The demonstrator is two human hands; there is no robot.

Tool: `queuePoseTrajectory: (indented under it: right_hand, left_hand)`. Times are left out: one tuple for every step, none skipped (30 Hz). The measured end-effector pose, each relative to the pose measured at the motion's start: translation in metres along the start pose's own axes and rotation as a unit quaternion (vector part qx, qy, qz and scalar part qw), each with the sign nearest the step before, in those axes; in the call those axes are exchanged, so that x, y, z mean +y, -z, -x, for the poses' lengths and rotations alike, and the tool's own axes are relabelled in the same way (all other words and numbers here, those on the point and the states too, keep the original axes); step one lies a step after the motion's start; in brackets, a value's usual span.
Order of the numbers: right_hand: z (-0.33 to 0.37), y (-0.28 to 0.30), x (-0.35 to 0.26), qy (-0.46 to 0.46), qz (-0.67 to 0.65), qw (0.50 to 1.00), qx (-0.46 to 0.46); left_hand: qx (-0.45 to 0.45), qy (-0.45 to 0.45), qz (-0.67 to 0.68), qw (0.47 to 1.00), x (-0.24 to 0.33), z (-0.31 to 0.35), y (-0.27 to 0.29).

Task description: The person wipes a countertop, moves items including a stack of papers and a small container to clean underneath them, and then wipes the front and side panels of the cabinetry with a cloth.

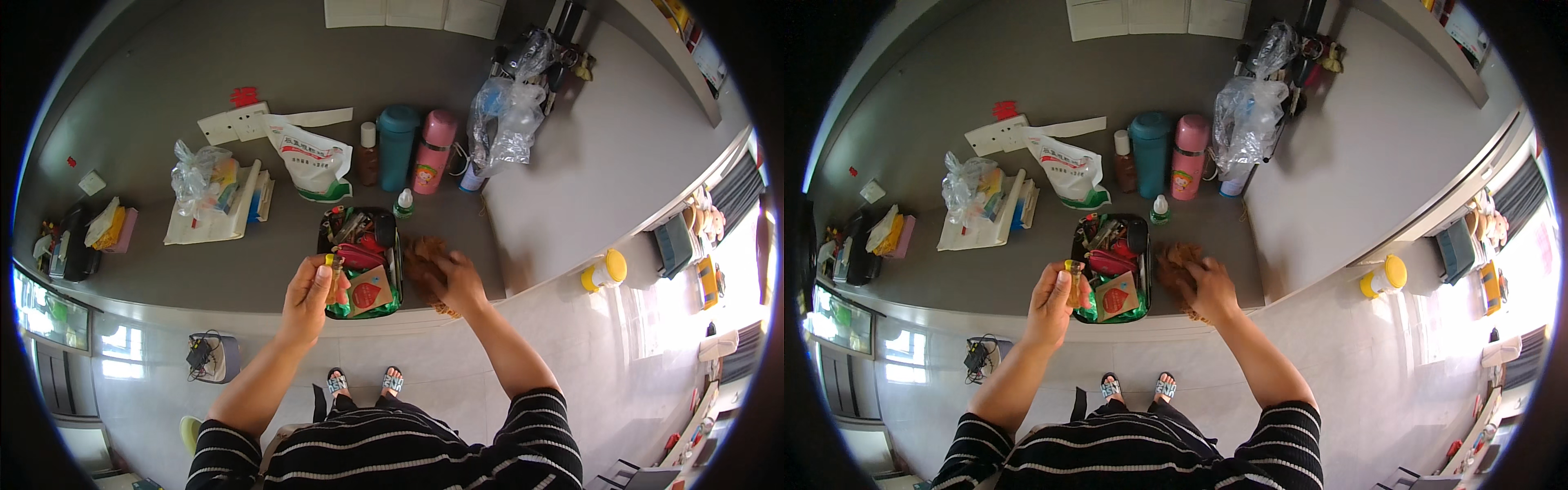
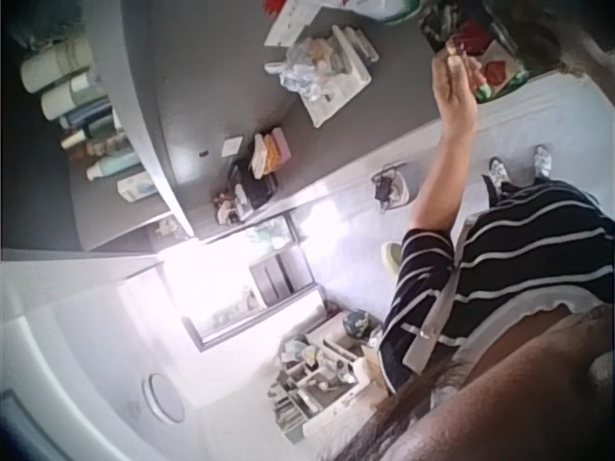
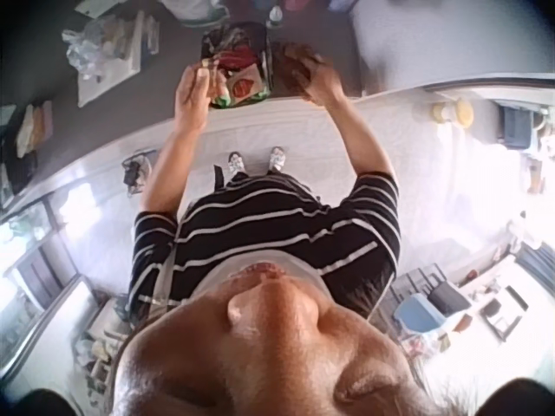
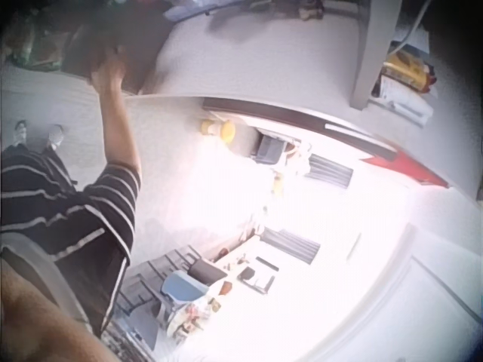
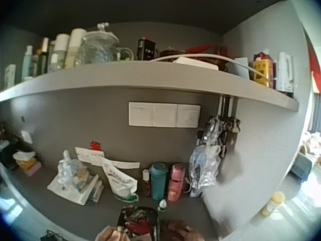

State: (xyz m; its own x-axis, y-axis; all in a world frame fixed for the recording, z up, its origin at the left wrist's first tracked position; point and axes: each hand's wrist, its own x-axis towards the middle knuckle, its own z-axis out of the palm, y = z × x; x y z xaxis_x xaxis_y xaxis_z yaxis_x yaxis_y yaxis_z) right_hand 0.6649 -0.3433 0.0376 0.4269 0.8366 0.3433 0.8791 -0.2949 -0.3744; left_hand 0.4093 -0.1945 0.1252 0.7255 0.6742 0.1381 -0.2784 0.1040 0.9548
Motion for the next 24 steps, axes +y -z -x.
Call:
queuePoseTrajectory:
  right_hand:
    - [-0.009,0.002,0.004,-0.008,0.003,1.000,0.029]
    - [-0.029,0.005,0.009,-0.015,0.005,0.998,0.057]
    - [-0.051,0.009,0.016,-0.021,0.006,0.996,0.085]
    - [-0.071,0.016,0.024,-0.011,0.087,0.981,0.173]
    - [-0.095,0.016,0.042,-0.038,0.229,0.946,0.226]
    - [-0.109,0.017,0.047,-0.090,0.288,0.935,0.186]
    - [-0.114,0.009,0.061,-0.106,0.326,0.928,0.147]
    - [-0.115,-0.004,0.075,-0.122,0.362,0.918,0.108]
    - [-0.115,-0.014,0.081,-0.117,0.360,0.919,0.110]
    - [-0.114,-0.022,0.083,-0.112,0.358,0.920,0.112]
    - [-0.112,-0.028,0.086,-0.108,0.357,0.921,0.114]
    - [-0.113,-0.031,0.085,-0.127,0.352,0.924,0.076]
    - [-0.120,-0.029,0.087,-0.146,0.350,0.925,0.038]
    - [-0.124,-0.026,0.090,-0.165,0.347,0.923,0.001]
    - [-0.128,-0.024,0.090,-0.168,0.332,0.928,0.019]
    - [-0.124,-0.020,0.090,-0.176,0.305,0.936,0.006]
    - [-0.114,-0.015,0.090,-0.185,0.278,0.943,-0.005]
    - [-0.106,-0.010,0.087,-0.191,0.252,0.949,-0.015]
    - [-0.092,-0.001,0.074,-0.180,0.229,0.957,-0.015]
    - [-0.076,0.012,0.054,-0.166,0.205,0.964,-0.016]
    - [-0.062,0.021,0.040,-0.162,0.178,0.970,-0.038]
    - [-0.047,0.027,0.030,-0.160,0.151,0.973,-0.063]
    - [-0.035,0.032,0.024,-0.169,0.124,0.975,-0.079]
    - [-0.024,0.038,0.022,-0.180,0.098,0.974,-0.092]
  left_hand:
    - [0.010,0.004,-0.010,1.000,0.000,0.000,0.000]
    - [0.010,0.006,-0.014,1.000,0.000,0.001,0.000]
    - [0.010,0.007,-0.019,1.000,0.001,0.002,0.000]
    - [0.007,0.009,-0.020,1.000,0.002,0.002,-0.003]
    - [0.003,0.008,-0.024,1.000,0.003,0.001,-0.007]
    - [0.006,0.008,-0.032,0.999,0.004,0.003,-0.007]
    - [0.005,0.006,-0.036,0.999,0.004,0.004,-0.009]
    - [0.007,0.008,-0.029,1.000,0.004,0.005,-0.010]
    - [0.011,0.010,-0.024,1.000,0.004,0.006,-0.010]
    - [0.015,0.012,-0.018,1.000,0.005,0.008,-0.009]
    - [0.020,0.013,-0.025,0.999,0.006,0.009,-0.008]
    - [0.025,0.015,-0.033,0.999,0.008,0.012,-0.006]
    - [0.029,0.017,-0.037,0.999,0.010,0.013,-0.006]
    - [0.025,0.019,-0.035,0.999,0.010,0.015,-0.007]
    - [0.024,0.016,-0.034,0.999,0.014,0.015,-0.007]
    - [0.021,0.014,-0.032,0.999,0.016,0.015,-0.007]
    - [0.018,0.012,-0.029,0.999,0.017,0.016,-0.007]
    - [0.017,0.007,-0.025,1.000,0.019,0.017,-0.007]
    - [0.017,0.004,-0.021,1.000,0.020,0.019,-0.006]
    - [0.023,0.000,-0.016,1.000,0.022,0.020,-0.004]
    - [0.029,-0.004,-0.012,1.000,0.023,0.020,-0.004]
    - [0.034,-0.004,-0.006,0.999,0.023,0.021,-0.003]
    - [0.029,-0.006,-0.004,1.000,0.023,0.022,-0.001]
    - [0.021,-0.008,-0.001,1.000,0.022,0.021,0.000]
